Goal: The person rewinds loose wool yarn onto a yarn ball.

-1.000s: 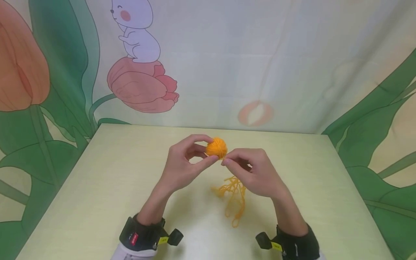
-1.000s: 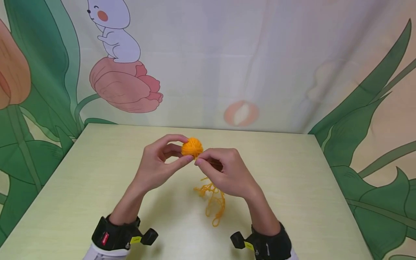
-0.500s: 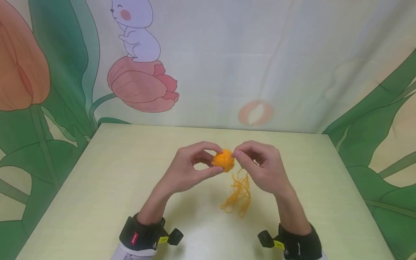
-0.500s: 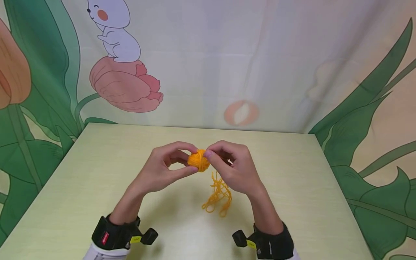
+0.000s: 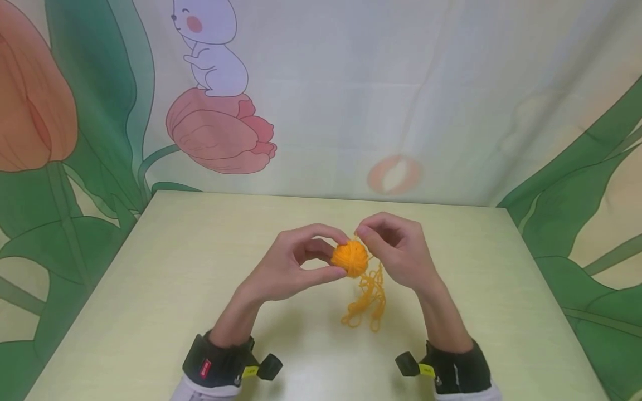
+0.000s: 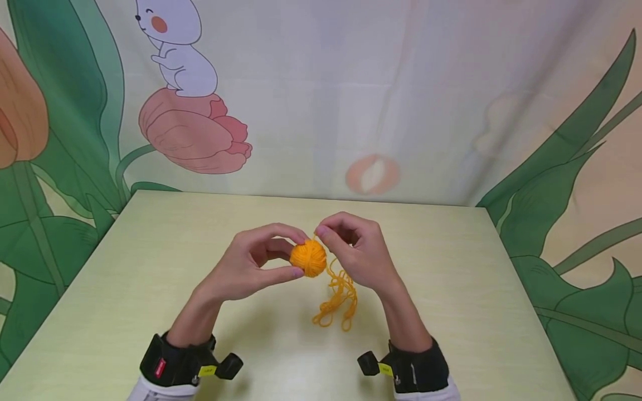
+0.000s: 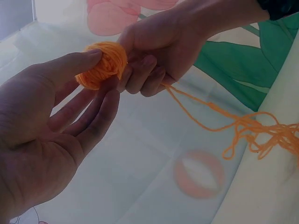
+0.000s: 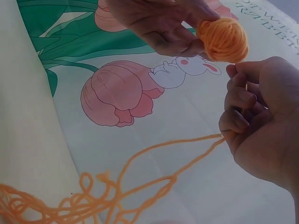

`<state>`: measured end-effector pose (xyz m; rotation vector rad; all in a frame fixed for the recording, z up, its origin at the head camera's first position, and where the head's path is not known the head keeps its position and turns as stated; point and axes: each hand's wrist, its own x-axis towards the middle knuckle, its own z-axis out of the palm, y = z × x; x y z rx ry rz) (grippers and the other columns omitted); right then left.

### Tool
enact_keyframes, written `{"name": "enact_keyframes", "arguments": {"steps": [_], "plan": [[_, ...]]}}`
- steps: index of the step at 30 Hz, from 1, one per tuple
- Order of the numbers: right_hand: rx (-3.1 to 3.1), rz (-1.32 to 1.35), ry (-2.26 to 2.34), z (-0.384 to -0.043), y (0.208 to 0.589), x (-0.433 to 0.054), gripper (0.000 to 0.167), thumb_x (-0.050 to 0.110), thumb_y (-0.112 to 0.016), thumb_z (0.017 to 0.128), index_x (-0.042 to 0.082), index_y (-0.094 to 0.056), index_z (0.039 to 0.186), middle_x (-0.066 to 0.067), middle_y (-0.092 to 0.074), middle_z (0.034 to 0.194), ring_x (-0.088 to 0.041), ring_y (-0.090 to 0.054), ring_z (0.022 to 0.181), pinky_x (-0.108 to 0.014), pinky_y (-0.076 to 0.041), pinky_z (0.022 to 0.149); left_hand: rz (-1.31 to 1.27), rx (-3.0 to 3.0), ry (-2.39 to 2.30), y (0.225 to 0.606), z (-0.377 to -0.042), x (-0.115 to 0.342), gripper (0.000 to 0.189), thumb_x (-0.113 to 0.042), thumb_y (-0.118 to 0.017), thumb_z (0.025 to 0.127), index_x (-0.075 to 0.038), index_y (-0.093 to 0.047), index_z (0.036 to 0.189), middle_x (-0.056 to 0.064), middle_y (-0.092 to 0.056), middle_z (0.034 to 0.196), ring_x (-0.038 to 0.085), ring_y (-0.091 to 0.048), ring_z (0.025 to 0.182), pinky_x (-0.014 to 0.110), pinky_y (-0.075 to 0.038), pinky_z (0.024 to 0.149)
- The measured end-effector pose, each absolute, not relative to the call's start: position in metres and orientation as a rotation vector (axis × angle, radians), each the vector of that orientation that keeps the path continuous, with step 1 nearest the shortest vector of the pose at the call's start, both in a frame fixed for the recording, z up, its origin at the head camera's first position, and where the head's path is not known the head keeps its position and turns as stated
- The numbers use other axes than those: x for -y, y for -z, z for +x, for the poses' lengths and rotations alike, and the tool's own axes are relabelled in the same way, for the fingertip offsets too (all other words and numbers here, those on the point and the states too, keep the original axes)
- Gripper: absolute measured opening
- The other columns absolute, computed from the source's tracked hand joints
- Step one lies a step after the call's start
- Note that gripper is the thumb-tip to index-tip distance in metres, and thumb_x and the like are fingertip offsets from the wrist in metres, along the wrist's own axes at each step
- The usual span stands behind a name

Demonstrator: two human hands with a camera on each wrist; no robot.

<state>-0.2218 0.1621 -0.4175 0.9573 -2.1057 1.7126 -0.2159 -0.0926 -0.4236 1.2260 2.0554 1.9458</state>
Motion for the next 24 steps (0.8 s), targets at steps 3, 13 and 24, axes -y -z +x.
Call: {"name": "enact_keyframes", "arguments": {"steps": [3, 13, 24], "plan": [[2.140, 0.946, -1.727, -0.225, 0.421, -0.160, 0.009, -0.004, -0.068, 0.108, -0.004, -0.078, 0.108, -0.002, -0.067, 0.083, -0.018, -0.055, 0.064, -0.020, -0.052, 0.060, 1.215, -2.057, -1.986, 0.422, -0.215, 0.094, 0.048, 0.011, -0.088, 0.090, -0.002, -0.072, 0.134, 0.020, -0.076, 0.132, 0.025, -0.085, 0.102, 0.042, -0.072, 0.099], [2.297, 0.915, -1.819, -0.232, 0.431, -0.152, 0.015, 0.006, -0.070, 0.111, -0.006, -0.079, 0.112, -0.003, -0.078, 0.095, -0.020, -0.068, 0.074, -0.025, -0.064, 0.071, 1.123, -2.042, -2.144, 0.421, -0.214, 0.094, 0.045, 0.012, -0.087, 0.090, 0.001, -0.071, 0.131, 0.023, -0.074, 0.129, 0.026, -0.085, 0.099, 0.044, -0.073, 0.096], [2.533, 0.924, -1.667, -0.233, 0.435, -0.147, 0.014, 0.006, -0.068, 0.111, 0.003, -0.080, 0.118, -0.009, -0.062, 0.079, -0.014, -0.050, 0.065, -0.022, -0.045, 0.061, 0.978, -2.173, -2.271, 0.420, -0.217, 0.096, 0.046, 0.009, -0.087, 0.092, -0.003, -0.071, 0.134, 0.016, -0.076, 0.129, 0.023, -0.085, 0.100, 0.043, -0.073, 0.095]]}}
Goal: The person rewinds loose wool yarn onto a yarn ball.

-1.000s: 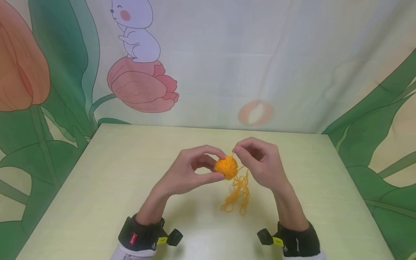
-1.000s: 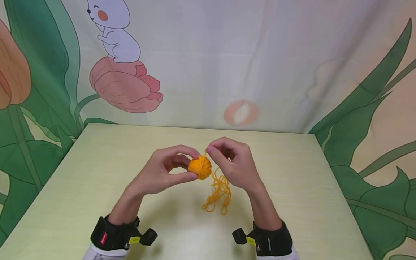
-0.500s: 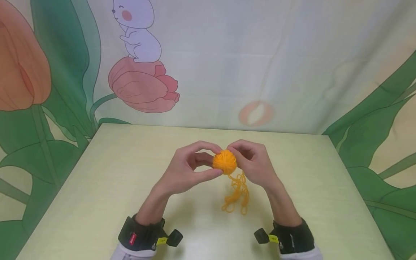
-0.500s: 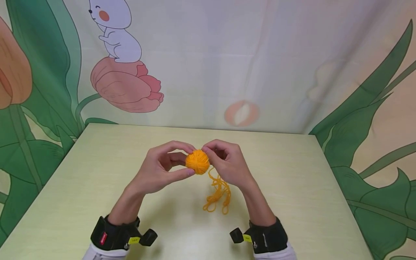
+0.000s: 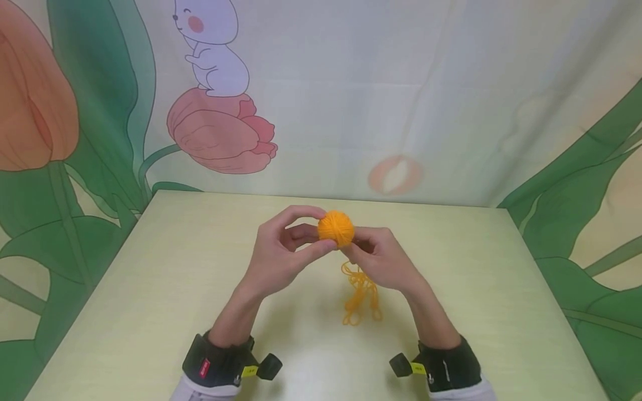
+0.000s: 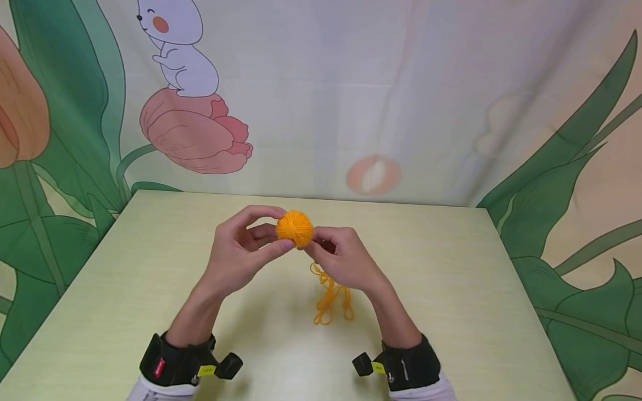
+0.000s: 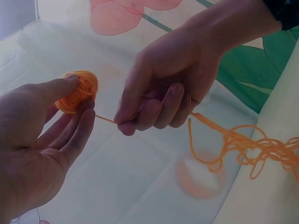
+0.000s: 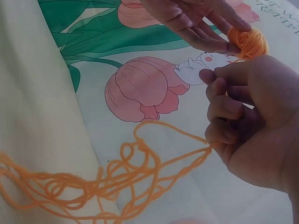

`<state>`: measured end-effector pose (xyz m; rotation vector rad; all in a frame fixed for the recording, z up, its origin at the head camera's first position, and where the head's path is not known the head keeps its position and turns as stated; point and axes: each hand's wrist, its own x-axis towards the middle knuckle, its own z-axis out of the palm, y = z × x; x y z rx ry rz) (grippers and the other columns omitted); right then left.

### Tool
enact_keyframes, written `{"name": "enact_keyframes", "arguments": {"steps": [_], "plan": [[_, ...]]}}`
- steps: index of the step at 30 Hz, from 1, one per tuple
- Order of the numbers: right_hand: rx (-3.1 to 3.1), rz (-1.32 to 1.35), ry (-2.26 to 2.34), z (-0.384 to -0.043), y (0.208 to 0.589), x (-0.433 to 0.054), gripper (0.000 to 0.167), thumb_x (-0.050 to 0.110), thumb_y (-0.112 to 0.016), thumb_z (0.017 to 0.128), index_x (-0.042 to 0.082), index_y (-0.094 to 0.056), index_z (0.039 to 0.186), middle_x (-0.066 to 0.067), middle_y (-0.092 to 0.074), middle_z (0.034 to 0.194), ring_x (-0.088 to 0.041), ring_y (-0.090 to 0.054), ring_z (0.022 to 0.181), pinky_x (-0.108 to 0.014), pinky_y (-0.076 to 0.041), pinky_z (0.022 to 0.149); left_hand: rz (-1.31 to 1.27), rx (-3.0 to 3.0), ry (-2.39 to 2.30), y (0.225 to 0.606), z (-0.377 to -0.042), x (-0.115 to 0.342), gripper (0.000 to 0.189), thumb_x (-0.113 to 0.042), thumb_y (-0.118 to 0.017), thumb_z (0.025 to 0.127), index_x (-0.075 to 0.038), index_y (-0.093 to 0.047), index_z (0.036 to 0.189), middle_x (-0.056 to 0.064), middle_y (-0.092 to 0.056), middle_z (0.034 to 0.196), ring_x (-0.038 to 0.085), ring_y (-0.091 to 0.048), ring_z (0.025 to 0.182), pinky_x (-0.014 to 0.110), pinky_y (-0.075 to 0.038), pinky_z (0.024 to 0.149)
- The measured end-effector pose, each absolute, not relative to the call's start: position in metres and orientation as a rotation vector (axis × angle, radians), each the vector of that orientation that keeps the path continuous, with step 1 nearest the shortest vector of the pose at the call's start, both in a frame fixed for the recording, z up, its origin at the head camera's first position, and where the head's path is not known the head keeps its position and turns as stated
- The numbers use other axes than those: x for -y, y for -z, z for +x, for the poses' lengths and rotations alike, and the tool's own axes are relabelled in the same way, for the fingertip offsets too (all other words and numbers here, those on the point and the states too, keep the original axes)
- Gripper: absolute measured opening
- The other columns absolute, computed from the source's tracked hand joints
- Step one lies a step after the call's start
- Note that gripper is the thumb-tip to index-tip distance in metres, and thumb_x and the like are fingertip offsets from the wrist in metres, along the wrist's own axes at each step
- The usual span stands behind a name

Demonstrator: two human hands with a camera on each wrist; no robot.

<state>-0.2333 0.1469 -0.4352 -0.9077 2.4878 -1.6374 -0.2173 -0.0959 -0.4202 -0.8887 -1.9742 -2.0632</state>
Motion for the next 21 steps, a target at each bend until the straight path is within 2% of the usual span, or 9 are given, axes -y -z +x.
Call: {"name": "enact_keyframes", "arguments": {"steps": [3, 5, 12, 21], "plan": [[-2.524, -0.905, 1.575, -0.232, 0.435, -0.146, 0.015, 0.009, -0.069, 0.111, 0.007, -0.083, 0.113, -0.013, -0.067, 0.079, -0.011, -0.051, 0.064, -0.021, -0.046, 0.061, -0.838, 1.972, 2.036, 0.420, -0.218, 0.096, 0.046, 0.008, -0.087, 0.093, -0.004, -0.071, 0.135, 0.015, -0.077, 0.129, 0.022, -0.085, 0.100, 0.043, -0.073, 0.096], [-2.547, -0.925, 1.542, -0.230, 0.433, -0.145, 0.016, 0.009, -0.069, 0.110, 0.009, -0.085, 0.110, -0.012, -0.068, 0.078, -0.010, -0.051, 0.063, -0.021, -0.046, 0.061, -0.806, 1.976, 2.015, 0.420, -0.218, 0.096, 0.046, 0.007, -0.088, 0.093, -0.005, -0.071, 0.134, 0.014, -0.077, 0.128, 0.021, -0.085, 0.099, 0.040, -0.073, 0.096], [-2.585, -1.033, 1.493, -0.219, 0.423, -0.143, 0.013, 0.013, -0.073, 0.109, 0.013, -0.085, 0.103, 0.006, -0.058, 0.072, -0.008, -0.048, 0.062, -0.022, -0.044, 0.060, -0.750, 1.999, 1.937, 0.423, -0.221, 0.094, 0.047, 0.006, -0.090, 0.092, -0.006, -0.072, 0.133, 0.011, -0.078, 0.128, 0.018, -0.084, 0.097, 0.031, -0.071, 0.098], [-2.591, -1.183, 1.570, -0.208, 0.412, -0.148, 0.009, 0.008, -0.076, 0.107, 0.011, -0.084, 0.103, 0.003, -0.064, 0.074, -0.006, -0.049, 0.062, -0.020, -0.044, 0.058, -0.747, 2.048, 1.819, 0.426, -0.222, 0.092, 0.048, 0.002, -0.092, 0.091, -0.007, -0.072, 0.133, 0.011, -0.080, 0.127, 0.019, -0.085, 0.096, 0.029, -0.071, 0.097]]}}
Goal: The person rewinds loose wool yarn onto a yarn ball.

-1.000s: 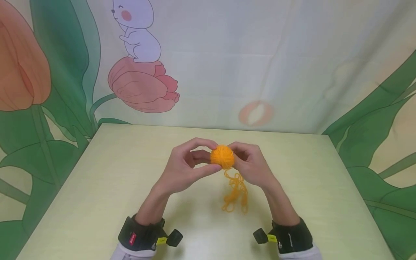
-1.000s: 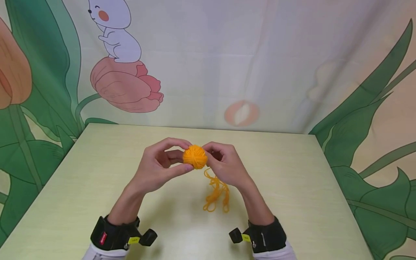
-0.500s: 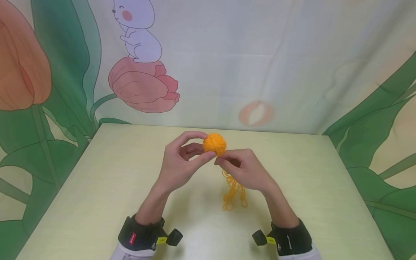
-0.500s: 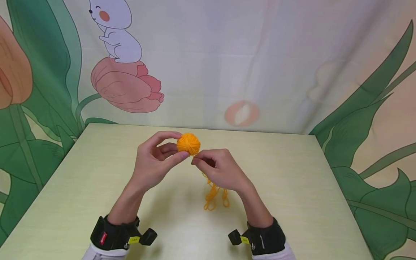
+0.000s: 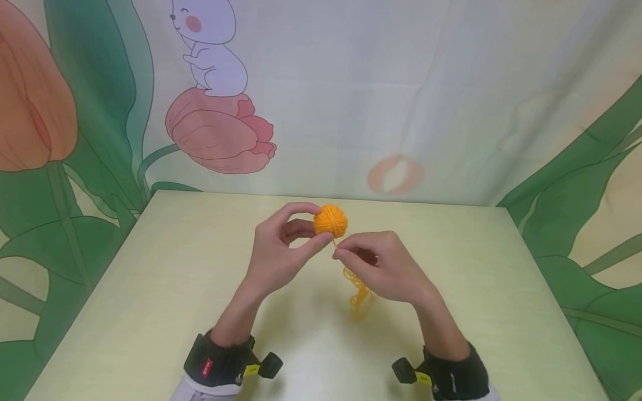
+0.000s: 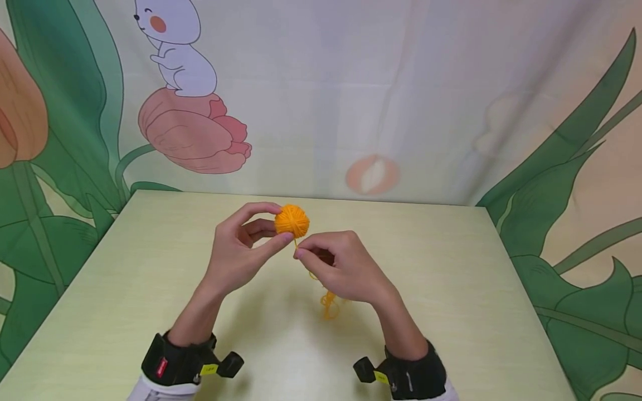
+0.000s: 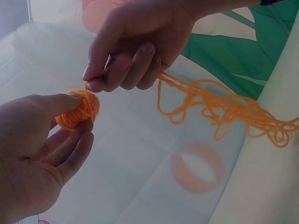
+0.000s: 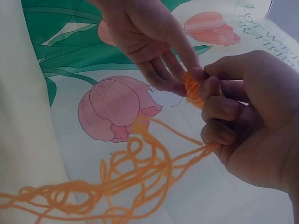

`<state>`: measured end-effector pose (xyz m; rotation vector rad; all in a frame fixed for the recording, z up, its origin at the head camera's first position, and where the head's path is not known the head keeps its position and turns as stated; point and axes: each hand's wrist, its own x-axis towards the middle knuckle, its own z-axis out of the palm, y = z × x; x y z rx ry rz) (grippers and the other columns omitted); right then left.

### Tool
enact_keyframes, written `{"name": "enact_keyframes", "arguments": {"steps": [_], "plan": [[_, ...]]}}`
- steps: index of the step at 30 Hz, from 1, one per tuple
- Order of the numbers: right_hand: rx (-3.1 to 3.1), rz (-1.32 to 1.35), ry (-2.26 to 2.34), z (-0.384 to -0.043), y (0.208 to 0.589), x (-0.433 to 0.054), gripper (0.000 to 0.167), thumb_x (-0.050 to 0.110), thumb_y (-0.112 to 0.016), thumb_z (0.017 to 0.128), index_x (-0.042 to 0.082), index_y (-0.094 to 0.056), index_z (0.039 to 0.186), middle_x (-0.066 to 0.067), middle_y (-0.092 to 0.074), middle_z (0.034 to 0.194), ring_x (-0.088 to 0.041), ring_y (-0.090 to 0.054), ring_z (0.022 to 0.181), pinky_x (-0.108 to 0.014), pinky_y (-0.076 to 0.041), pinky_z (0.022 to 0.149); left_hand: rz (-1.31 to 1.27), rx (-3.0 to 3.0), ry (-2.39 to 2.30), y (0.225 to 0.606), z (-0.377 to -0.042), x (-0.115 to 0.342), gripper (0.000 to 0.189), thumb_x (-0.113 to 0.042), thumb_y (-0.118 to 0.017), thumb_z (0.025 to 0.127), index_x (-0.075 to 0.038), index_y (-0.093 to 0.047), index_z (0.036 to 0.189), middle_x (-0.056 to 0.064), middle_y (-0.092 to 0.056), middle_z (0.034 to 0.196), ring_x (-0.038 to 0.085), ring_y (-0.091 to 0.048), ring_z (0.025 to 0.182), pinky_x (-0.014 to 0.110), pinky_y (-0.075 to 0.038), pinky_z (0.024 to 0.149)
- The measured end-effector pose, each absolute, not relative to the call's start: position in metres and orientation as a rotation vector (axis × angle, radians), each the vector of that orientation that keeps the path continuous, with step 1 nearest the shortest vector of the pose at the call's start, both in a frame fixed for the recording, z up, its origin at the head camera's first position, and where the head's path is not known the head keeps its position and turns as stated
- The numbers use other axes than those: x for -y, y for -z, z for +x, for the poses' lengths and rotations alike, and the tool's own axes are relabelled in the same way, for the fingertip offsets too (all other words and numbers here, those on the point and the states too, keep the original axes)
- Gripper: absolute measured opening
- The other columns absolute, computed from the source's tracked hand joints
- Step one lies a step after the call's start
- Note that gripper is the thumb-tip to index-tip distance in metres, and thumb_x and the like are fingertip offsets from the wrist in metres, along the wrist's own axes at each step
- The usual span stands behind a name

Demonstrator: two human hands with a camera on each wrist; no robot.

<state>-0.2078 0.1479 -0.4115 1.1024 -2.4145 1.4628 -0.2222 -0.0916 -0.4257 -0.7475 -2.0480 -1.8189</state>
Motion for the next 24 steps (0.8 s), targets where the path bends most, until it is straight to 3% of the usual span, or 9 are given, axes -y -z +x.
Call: {"name": "enact_keyframes", "arguments": {"steps": [18, 24], "plan": [[2.176, 1.035, -1.569, -0.197, 0.399, -0.158, 0.018, -0.011, -0.071, 0.101, 0.003, -0.082, 0.105, -0.004, -0.063, 0.075, -0.012, -0.050, 0.062, -0.023, -0.043, 0.051, -0.905, 2.149, 1.689, 0.431, -0.225, 0.090, 0.044, -0.003, -0.094, 0.091, -0.009, -0.075, 0.131, 0.008, -0.082, 0.125, 0.019, -0.085, 0.095, 0.036, -0.073, 0.090], [2.030, 1.020, -1.689, -0.197, 0.398, -0.161, 0.012, -0.011, -0.069, 0.103, -0.003, -0.079, 0.106, -0.005, -0.061, 0.077, -0.013, -0.048, 0.063, -0.027, -0.042, 0.050, -0.983, 2.208, 1.707, 0.429, -0.222, 0.090, 0.043, -0.005, -0.094, 0.091, -0.011, -0.075, 0.130, 0.006, -0.082, 0.125, 0.016, -0.083, 0.093, 0.035, -0.073, 0.092]]}}
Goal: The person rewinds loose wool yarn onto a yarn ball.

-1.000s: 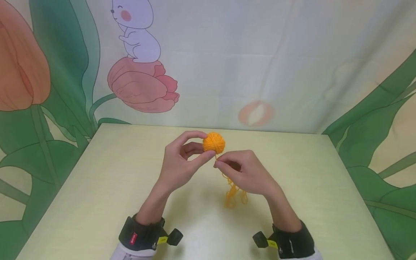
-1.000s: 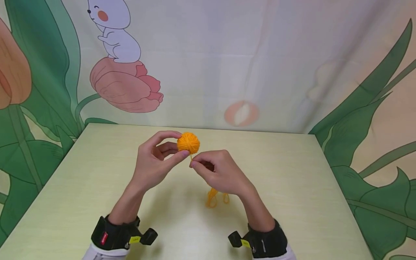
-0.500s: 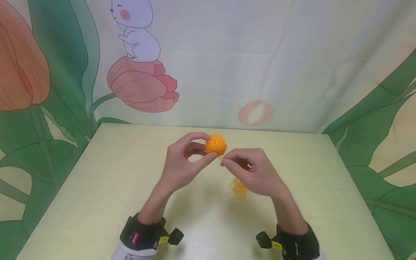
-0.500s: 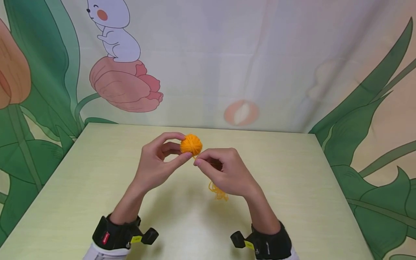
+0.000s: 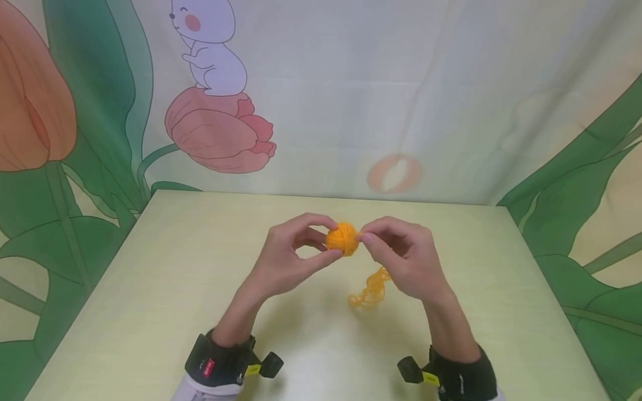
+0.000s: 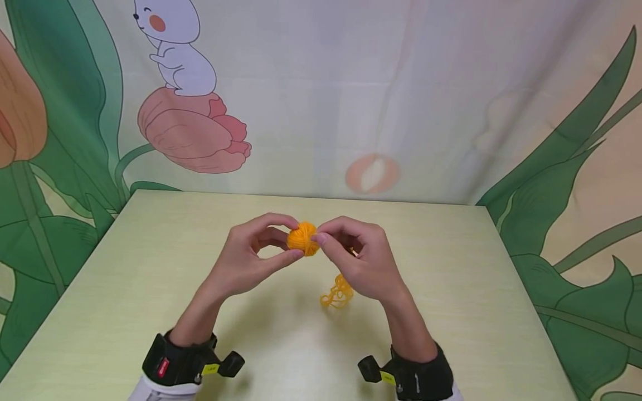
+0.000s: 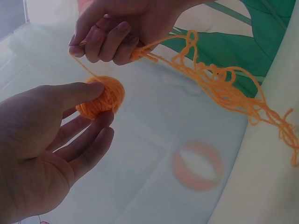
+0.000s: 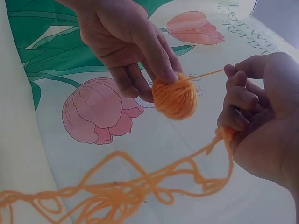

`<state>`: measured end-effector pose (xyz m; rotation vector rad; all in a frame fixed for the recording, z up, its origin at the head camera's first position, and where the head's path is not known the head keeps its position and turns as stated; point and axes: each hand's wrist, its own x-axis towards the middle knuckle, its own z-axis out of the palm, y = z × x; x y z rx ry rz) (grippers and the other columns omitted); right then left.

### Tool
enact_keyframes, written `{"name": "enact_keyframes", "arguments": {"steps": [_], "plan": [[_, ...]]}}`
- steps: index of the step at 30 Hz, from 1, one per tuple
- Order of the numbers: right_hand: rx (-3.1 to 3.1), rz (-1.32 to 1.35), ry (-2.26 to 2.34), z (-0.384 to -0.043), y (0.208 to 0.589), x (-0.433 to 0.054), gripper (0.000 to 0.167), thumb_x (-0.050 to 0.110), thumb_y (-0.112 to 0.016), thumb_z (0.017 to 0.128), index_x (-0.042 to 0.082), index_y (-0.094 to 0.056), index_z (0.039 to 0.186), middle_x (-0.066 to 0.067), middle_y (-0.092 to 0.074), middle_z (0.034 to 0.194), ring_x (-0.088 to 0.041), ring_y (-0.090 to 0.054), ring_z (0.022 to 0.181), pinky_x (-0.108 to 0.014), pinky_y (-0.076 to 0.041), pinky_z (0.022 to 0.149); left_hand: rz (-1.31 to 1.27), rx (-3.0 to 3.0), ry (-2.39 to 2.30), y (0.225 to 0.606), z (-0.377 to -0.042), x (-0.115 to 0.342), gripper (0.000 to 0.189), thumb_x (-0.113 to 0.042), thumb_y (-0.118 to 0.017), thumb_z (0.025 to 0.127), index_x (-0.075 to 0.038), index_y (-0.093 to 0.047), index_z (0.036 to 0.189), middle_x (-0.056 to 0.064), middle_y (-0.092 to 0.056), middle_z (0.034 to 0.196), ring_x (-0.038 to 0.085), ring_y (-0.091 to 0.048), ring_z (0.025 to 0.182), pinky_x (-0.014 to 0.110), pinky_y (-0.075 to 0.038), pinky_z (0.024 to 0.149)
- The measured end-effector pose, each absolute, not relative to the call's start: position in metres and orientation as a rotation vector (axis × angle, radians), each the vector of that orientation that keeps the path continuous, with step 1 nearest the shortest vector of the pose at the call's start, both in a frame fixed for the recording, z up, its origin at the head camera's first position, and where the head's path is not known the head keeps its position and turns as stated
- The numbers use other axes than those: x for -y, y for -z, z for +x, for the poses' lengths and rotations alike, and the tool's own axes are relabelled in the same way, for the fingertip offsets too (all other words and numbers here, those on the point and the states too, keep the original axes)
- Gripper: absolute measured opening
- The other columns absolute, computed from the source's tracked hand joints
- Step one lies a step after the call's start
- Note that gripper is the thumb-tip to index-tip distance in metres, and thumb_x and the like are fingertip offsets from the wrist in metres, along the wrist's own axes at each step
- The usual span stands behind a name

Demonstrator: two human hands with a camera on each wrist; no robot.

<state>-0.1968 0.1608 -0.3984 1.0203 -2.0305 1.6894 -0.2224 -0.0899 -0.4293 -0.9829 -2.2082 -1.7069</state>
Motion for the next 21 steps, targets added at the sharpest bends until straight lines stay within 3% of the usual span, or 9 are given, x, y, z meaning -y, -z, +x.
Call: {"name": "enact_keyframes", "arguments": {"steps": [11, 21], "plan": [[2.015, 0.962, -1.695, -0.210, 0.407, -0.163, 0.010, -0.009, -0.068, 0.104, -0.004, -0.077, 0.107, -0.005, -0.059, 0.076, -0.013, -0.047, 0.061, -0.027, -0.042, 0.052, -1.206, 2.172, 1.906, 0.426, -0.217, 0.093, 0.046, 0.004, -0.092, 0.090, -0.007, -0.074, 0.131, 0.013, -0.080, 0.127, 0.021, -0.086, 0.100, 0.038, -0.072, 0.098], [2.109, 0.949, -1.738, -0.222, 0.419, -0.158, 0.009, -0.006, -0.070, 0.107, -0.004, -0.078, 0.108, -0.006, -0.073, 0.088, -0.015, -0.056, 0.065, -0.019, -0.055, 0.061, -1.231, 2.104, 1.998, 0.421, -0.214, 0.095, 0.048, 0.012, -0.088, 0.089, -0.002, -0.071, 0.131, 0.019, -0.076, 0.130, 0.024, -0.084, 0.103, 0.038, -0.072, 0.099]]}}
